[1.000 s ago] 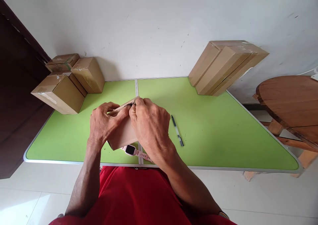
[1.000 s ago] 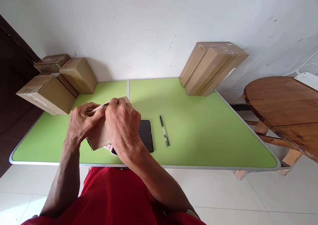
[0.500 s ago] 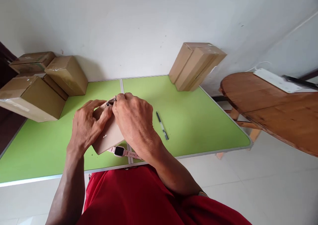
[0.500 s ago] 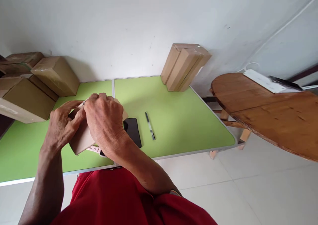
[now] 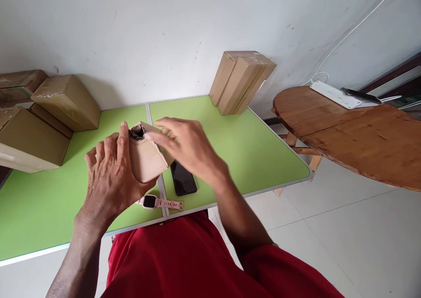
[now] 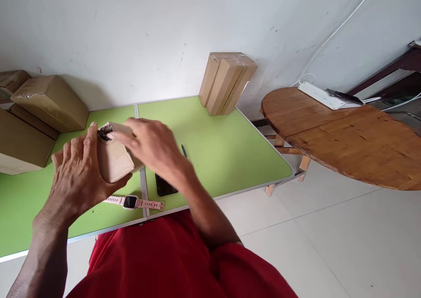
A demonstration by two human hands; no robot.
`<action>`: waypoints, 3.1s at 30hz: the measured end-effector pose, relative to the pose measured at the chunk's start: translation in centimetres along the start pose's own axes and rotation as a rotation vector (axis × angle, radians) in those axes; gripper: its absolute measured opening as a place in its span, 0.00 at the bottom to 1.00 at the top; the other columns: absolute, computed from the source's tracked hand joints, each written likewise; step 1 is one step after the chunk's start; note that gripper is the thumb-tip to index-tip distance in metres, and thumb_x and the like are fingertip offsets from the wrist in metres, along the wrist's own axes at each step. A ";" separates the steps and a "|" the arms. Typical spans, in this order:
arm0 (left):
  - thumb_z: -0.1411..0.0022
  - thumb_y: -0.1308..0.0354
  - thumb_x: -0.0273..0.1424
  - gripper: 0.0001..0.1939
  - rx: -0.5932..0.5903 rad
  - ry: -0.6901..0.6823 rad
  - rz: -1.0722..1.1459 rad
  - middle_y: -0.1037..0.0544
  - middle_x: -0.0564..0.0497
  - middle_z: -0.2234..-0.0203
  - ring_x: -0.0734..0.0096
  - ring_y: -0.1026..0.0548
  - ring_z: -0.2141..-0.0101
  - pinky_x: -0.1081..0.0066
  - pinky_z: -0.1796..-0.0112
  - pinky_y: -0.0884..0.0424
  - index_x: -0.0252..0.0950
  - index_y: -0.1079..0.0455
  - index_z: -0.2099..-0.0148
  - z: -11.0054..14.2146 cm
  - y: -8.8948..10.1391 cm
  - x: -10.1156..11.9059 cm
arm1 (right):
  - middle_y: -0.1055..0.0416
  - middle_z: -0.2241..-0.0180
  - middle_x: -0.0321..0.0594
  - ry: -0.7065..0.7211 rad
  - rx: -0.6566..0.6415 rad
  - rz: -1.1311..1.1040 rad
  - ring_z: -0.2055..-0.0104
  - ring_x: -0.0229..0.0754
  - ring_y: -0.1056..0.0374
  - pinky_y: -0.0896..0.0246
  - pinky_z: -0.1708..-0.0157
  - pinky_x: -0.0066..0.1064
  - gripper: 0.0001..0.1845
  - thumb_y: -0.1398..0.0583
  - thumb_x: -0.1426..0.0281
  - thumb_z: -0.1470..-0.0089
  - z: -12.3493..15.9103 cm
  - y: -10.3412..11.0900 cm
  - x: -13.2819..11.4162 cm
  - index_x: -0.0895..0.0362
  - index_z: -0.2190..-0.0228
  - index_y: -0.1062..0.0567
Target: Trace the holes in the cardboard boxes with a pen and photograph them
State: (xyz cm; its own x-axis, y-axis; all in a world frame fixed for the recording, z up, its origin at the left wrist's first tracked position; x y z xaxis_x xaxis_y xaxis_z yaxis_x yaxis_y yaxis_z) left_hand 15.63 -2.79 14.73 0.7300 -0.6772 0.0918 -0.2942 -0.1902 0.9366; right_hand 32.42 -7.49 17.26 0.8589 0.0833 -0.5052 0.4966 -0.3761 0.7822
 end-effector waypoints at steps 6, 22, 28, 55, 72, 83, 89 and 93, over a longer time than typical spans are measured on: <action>0.44 0.34 0.61 0.71 0.007 0.016 0.009 0.31 0.19 0.36 0.17 0.29 0.41 0.30 0.44 0.32 0.23 0.60 0.16 -0.6 -0.5 -0.5 | 0.17 0.48 0.52 -0.278 -0.333 0.542 0.55 0.48 0.18 0.31 0.61 0.34 0.27 0.46 0.85 0.29 5.6 -1.9 14.0 0.58 0.37 0.21; 0.54 0.21 0.53 0.79 -0.001 0.025 0.082 0.31 0.24 0.30 0.24 0.28 0.36 0.39 0.38 0.34 0.33 0.65 0.16 0.8 -0.8 0.1 | 0.17 0.56 0.52 -0.042 -0.418 0.577 0.60 0.48 0.23 0.40 0.65 0.36 0.24 0.48 0.90 0.39 7.9 -5.2 20.6 0.55 0.61 0.19; 0.55 0.20 0.53 0.72 0.018 0.087 0.130 0.27 0.27 0.34 0.28 0.27 0.39 0.40 0.41 0.33 0.34 0.53 0.18 1.3 -0.6 0.4 | 0.20 0.66 0.50 -0.220 0.137 0.360 0.69 0.49 0.24 0.34 0.68 0.39 0.07 0.45 0.72 0.31 6.4 1.2 19.5 0.54 0.62 0.27; 0.54 0.21 0.54 0.69 0.149 0.084 -0.005 0.23 0.25 0.38 0.34 0.25 0.44 0.45 0.44 0.33 0.20 0.46 0.24 2.9 -0.8 3.0 | 0.15 0.61 0.41 0.142 0.518 -0.497 0.60 0.40 0.19 0.23 0.70 0.26 0.07 0.32 0.76 0.33 3.2 -1.1 -0.7 0.56 0.55 0.14; 0.52 0.23 0.52 0.65 0.180 0.096 -0.037 0.22 0.25 0.40 0.37 0.25 0.46 0.47 0.46 0.34 0.19 0.43 0.25 2.9 -0.6 3.5 | 0.14 0.60 0.40 0.133 0.508 -0.472 0.60 0.40 0.18 0.23 0.69 0.29 0.08 0.32 0.76 0.32 3.4 -0.9 -0.6 0.54 0.54 0.14; 0.50 0.24 0.54 0.64 0.136 0.160 0.012 0.24 0.26 0.38 0.35 0.26 0.44 0.45 0.43 0.34 0.24 0.44 0.23 3.0 -1.0 3.1 | 0.21 0.67 0.36 0.098 0.469 -0.405 0.72 0.34 0.31 0.31 0.71 0.29 0.05 0.34 0.74 0.33 4.0 -0.4 0.0 0.57 0.61 0.16; 0.53 0.22 0.52 0.67 0.094 0.216 0.055 0.26 0.27 0.37 0.33 0.28 0.42 0.42 0.42 0.34 0.28 0.47 0.21 3.1 -1.3 2.8 | 0.23 0.68 0.34 0.028 0.520 -0.440 0.73 0.33 0.31 0.32 0.69 0.29 0.05 0.34 0.73 0.32 4.4 0.2 1.1 0.56 0.61 0.16; 0.51 0.22 0.52 0.66 0.089 0.193 0.026 0.26 0.26 0.37 0.33 0.27 0.42 0.43 0.42 0.34 0.26 0.47 0.21 3.0 -1.2 2.9 | 0.23 0.68 0.34 0.004 0.572 -0.451 0.72 0.33 0.31 0.34 0.71 0.28 0.05 0.34 0.73 0.32 4.2 0.3 1.6 0.55 0.62 0.17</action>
State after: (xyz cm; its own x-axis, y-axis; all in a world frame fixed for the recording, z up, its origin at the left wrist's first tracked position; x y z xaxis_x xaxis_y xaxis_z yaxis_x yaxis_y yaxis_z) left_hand 16.21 -6.68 12.86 0.8234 -0.5359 0.1867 -0.3618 -0.2424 0.9002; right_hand 33.38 -11.38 15.14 0.5873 0.3472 -0.7311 0.6606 -0.7275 0.1852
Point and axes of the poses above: each hand's wrist, its own z-axis away from the middle knuckle, its own y-axis out of the back of the hand, x = y × z, the point moved 6 cm from there along -z, towards the middle knuckle
